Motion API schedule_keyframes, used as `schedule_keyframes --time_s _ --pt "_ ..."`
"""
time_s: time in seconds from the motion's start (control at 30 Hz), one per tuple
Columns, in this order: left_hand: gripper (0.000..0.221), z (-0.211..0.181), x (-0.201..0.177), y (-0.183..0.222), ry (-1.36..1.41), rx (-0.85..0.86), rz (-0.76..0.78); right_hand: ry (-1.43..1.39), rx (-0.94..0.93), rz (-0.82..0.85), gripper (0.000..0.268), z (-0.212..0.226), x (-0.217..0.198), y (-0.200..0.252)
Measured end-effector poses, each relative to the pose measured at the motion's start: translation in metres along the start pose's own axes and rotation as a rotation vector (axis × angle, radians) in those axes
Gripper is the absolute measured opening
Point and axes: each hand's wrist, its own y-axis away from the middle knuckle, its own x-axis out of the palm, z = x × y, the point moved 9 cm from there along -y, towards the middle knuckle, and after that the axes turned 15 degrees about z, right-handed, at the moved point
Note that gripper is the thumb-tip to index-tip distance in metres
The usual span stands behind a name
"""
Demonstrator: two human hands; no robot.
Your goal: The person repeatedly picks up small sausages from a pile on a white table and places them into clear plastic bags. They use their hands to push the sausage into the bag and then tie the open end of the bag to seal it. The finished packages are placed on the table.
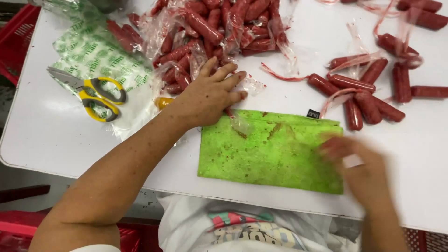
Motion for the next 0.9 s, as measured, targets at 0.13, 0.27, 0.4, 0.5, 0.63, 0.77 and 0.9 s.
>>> schedule_keyframes --time_s 0.13,0.27,0.4,0.5,0.63,0.77,0.9 --pt "0.03 -0.01 0.003 -0.001 -0.064 0.029 -0.026 0.165 -0.076 0.438 0.028 0.07 0.102 0.001" --pt "0.012 -0.014 -0.016 0.007 0.027 0.122 -0.308 0.188 -0.018 0.451 0.03 0.074 0.093 -0.008" --pt "0.02 -0.01 -0.1 0.057 0.326 0.15 -0.775 0.45 0.093 0.219 0.069 0.102 0.044 -0.058" --pt "0.032 -0.049 -0.147 0.08 0.248 0.252 -0.919 0.33 -0.277 0.118 0.054 0.183 0.049 -0.1" --pt "0.03 -0.052 -0.141 0.084 0.71 0.318 -0.98 -0.266 0.01 0.039 0.018 0.2 0.054 -0.089" --pt "0.06 -0.046 -0.074 0.076 1.316 0.289 -0.623 -0.9 -0.304 0.129 0.024 0.195 0.051 -0.088" --pt "0.07 -0.054 -0.025 0.064 1.608 0.299 -0.638 -1.017 -0.298 0.263 0.026 0.184 0.083 -0.09"
